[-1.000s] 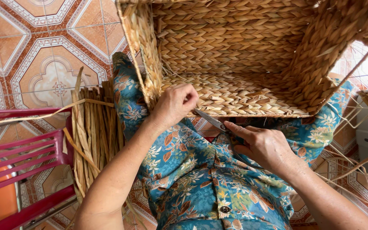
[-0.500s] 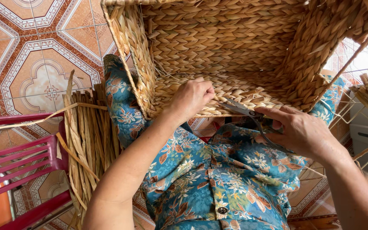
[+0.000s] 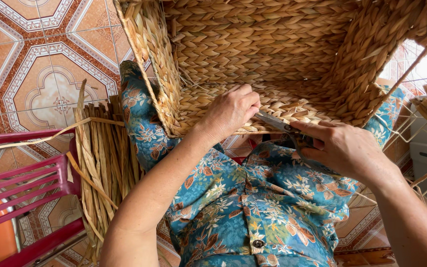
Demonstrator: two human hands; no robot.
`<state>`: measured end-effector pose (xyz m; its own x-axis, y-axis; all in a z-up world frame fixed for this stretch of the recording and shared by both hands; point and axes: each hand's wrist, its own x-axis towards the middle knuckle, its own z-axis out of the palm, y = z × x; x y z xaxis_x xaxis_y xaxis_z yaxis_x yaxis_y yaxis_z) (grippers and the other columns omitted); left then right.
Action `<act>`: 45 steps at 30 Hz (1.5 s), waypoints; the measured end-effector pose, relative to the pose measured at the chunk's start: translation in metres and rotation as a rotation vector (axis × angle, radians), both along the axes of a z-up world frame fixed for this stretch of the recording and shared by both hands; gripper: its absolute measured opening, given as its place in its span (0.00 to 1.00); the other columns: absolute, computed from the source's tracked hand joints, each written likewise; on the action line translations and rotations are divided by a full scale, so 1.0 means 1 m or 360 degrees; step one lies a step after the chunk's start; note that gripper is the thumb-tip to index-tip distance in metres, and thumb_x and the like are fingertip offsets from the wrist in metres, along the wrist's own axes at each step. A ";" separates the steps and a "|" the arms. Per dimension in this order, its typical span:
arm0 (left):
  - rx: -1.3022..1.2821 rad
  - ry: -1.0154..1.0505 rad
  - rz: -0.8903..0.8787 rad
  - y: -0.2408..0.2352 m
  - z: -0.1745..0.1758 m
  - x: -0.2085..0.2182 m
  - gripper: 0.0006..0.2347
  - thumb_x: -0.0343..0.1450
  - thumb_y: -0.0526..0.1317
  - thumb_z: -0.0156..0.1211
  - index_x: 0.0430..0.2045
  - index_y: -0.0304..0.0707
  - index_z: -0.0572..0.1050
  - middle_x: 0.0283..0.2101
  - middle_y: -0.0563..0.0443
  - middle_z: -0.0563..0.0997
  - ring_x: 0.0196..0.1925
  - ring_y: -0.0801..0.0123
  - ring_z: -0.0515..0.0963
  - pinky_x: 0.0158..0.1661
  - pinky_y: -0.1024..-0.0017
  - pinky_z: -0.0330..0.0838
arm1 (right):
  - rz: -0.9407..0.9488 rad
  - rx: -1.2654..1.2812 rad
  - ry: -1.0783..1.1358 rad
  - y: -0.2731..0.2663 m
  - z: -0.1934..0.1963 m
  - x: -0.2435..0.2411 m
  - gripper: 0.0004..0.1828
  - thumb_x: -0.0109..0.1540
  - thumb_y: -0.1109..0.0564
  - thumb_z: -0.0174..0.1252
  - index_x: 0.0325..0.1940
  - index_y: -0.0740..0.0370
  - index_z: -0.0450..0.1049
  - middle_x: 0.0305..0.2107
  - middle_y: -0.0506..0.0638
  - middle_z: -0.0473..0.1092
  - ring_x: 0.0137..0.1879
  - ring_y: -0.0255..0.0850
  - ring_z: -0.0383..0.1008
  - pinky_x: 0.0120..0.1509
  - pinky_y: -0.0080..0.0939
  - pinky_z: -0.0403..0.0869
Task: The person trims the edges of a woven basket using scissors. They rotate the basket to access different sides and cut protruding strands. The person then places the basket on the floor and uses a small wooden block to press down on the basket's edge.
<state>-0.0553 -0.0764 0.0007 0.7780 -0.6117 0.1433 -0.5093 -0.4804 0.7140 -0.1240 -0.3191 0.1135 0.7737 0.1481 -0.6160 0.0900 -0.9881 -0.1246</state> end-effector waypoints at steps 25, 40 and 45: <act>0.0267 0.0877 0.0006 0.052 0.017 -0.002 0.04 0.65 0.35 0.68 0.29 0.38 0.80 0.37 0.50 0.85 0.39 0.68 0.85 0.46 0.69 0.80 | -0.0122 0.0233 0.0211 -0.006 0.001 -0.015 0.41 0.52 0.33 0.67 0.70 0.22 0.65 0.36 0.45 0.76 0.35 0.43 0.81 0.38 0.47 0.80; 0.0287 0.0640 0.0099 0.051 -0.007 -0.005 0.04 0.66 0.38 0.66 0.24 0.38 0.81 0.34 0.45 0.86 0.40 0.62 0.85 0.48 0.64 0.77 | 0.0094 0.0501 0.0129 0.000 -0.009 -0.008 0.36 0.56 0.41 0.64 0.70 0.32 0.68 0.44 0.50 0.81 0.37 0.47 0.83 0.46 0.46 0.80; 0.0246 0.0614 0.0104 0.050 -0.008 -0.013 0.03 0.66 0.36 0.63 0.23 0.38 0.78 0.31 0.48 0.84 0.36 0.64 0.84 0.43 0.65 0.78 | 0.0332 0.0666 -0.0118 0.004 -0.002 -0.004 0.34 0.57 0.38 0.64 0.68 0.34 0.70 0.40 0.54 0.80 0.33 0.51 0.81 0.39 0.50 0.79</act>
